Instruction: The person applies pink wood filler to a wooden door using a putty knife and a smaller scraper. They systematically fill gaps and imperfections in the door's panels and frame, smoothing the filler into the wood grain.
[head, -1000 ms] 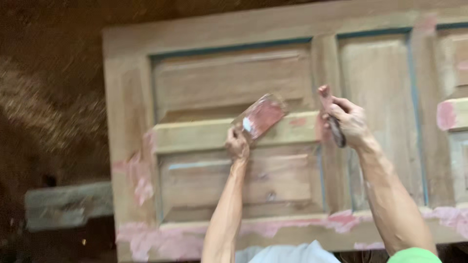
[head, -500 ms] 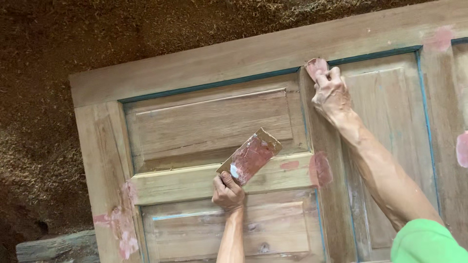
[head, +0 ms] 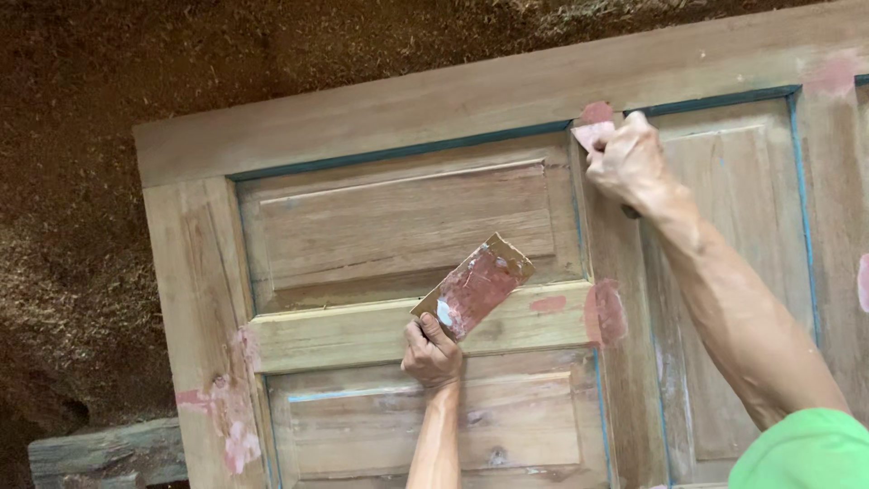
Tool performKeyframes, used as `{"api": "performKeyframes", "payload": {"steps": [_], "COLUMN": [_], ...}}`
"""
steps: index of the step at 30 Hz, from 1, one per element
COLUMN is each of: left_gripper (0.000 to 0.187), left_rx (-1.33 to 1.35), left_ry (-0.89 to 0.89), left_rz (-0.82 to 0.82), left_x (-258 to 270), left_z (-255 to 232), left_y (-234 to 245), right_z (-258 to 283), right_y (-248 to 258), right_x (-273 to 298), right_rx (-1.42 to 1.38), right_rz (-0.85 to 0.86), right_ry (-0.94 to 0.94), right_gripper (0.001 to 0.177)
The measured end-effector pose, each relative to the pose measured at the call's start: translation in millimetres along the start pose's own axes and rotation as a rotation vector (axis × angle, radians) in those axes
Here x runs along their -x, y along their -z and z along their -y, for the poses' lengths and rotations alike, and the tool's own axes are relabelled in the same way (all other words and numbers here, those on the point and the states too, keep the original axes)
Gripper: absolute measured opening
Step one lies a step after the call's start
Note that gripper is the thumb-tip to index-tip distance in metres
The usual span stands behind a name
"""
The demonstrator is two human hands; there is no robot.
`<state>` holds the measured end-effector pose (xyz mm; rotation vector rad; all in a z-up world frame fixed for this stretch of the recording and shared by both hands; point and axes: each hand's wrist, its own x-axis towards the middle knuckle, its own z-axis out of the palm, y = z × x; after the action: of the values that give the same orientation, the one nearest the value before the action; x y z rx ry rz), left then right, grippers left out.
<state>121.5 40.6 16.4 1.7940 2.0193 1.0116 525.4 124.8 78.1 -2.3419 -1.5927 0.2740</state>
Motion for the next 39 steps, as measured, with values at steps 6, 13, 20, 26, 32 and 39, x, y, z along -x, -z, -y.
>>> {"api": "performKeyframes", "payload": {"steps": [6,13,20,26,32,39], "left_gripper": [0.033,0.03,0.034,0.036,0.036,0.034], "left_rx": [0.042,0.052,0.289,0.226,0.241,0.24], "left_ry": [0.026,0.061,-0.078,-0.192,-0.273,-0.263], "left_rz": [0.036,0.101,0.472,0.611,0.53,0.52], "left_x": [-3.2,-6.7,-36.4,-51.0,-48.2,-44.7], "left_z": [-3.5,1.7,19.6,15.9,16.6,14.2], "left_y": [1.0,-4.6,23.1,31.6,31.7,34.8], "right_z": [14.9,47.6,148.0,194.0,215.9,233.4], "right_y": [13.4,58.6,56.7,40.9,31.0,23.2], "right_x": [3.5,46.9,170.4,200.4,195.9,206.3], "right_rx": [0.004,-0.02,-0.24,0.086,0.293,0.476], "right_rz": [0.096,0.321,0.391,0.505,0.627,0.762], "right_ry": [-0.123,-0.059,0.396,0.566,0.563,0.445], "right_gripper": [0.014,0.026,0.028,0.044,0.055,0.053]}}
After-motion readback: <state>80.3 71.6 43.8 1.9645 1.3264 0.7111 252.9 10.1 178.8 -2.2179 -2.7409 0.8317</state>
